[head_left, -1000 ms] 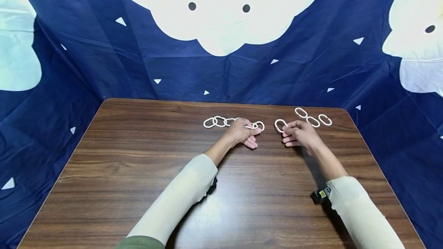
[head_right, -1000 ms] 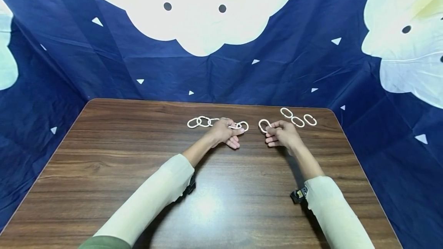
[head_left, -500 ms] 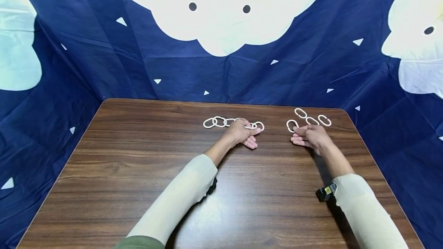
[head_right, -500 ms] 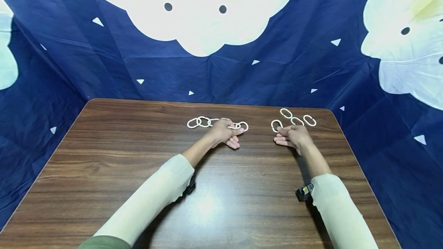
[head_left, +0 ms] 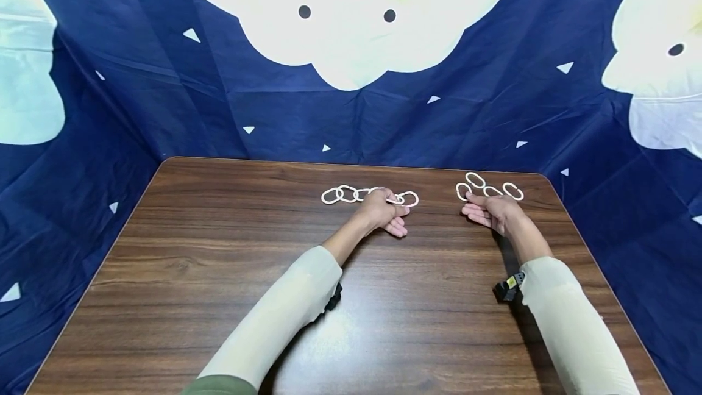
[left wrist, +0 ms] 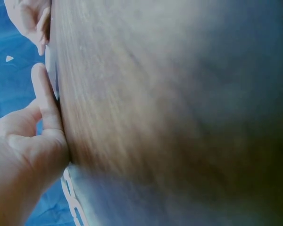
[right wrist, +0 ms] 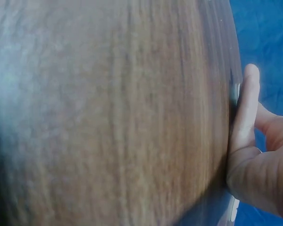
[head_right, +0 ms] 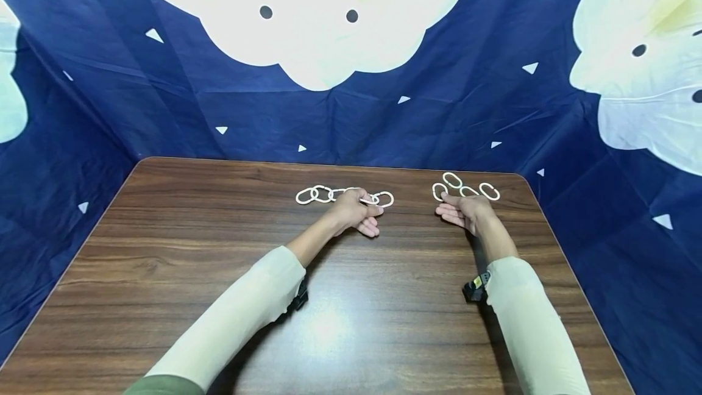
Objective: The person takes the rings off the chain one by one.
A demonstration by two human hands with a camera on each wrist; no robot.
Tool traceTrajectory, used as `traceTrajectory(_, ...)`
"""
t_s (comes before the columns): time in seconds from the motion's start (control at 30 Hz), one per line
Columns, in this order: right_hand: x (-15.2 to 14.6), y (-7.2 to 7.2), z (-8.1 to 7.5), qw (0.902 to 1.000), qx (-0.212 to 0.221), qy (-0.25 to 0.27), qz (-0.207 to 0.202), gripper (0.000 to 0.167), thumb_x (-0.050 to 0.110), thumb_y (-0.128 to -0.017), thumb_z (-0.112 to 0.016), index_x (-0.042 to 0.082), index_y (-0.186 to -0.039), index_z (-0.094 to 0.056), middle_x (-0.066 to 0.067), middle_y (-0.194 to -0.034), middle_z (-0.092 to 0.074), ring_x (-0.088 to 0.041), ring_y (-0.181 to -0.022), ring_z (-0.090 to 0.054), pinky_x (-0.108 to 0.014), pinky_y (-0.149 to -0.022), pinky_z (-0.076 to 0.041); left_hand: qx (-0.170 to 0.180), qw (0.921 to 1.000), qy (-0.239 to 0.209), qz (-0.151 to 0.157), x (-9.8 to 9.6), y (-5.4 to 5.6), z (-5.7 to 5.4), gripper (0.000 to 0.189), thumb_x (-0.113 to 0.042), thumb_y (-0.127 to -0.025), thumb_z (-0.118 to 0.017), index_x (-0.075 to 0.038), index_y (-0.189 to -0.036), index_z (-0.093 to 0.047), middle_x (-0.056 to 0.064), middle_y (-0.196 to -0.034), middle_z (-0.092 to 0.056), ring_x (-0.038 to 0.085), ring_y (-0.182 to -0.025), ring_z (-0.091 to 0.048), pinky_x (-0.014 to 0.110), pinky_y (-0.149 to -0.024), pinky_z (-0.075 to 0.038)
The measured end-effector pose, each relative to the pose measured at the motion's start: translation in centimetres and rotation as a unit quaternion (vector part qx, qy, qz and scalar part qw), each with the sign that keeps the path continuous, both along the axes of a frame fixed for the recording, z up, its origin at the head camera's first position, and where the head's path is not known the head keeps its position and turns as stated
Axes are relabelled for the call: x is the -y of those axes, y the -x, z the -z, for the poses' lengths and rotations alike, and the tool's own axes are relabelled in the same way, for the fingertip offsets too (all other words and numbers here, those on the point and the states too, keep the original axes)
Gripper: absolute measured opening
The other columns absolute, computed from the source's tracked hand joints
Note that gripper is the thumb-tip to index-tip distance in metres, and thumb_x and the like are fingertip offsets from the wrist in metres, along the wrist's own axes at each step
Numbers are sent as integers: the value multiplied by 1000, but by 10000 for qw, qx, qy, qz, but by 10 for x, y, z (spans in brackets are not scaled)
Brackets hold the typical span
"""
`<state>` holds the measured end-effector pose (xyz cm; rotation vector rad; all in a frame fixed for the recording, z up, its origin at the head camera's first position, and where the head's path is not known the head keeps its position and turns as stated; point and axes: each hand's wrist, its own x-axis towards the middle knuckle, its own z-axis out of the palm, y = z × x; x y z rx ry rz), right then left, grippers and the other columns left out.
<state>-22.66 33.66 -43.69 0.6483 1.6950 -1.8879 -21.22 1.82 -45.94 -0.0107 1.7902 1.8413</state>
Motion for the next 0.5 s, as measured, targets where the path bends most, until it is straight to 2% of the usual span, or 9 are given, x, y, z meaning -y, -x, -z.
traceTrajectory(0.17,1,1,0,10000,79,-14,1,32,19,-116,-64,13,-89,-80,-5,-77,-84,-10,-73,-84,-23,-74,-69,-194,9998,94,14,1,-4,0,22,4,-106,-71,1,-118,-53,19,-76,-72,19,-54,-76,34,-60,-69)
traceTrajectory(0.33,0,1,0,10000,59,-8,41,33,18,-116,-65,13,-87,-79,-5,-77,-84,-10,-72,-84,-23,-74,-69,-510,9975,419,265,1,-11,-9,34,3,-107,-69,5,-136,-50,17,-77,-69,20,-55,-77,36,-62,-70)
traceTrajectory(0.5,0,1,0,10000,10,12,43,33,16,-116,-64,12,-86,-79,-5,-76,-83,-10,-71,-84,-22,-73,-68,-804,9936,712,344,2,-14,-14,39,2,-106,-70,4,-140,-50,15,-76,-66,21,-54,-75,36,-59,-69)
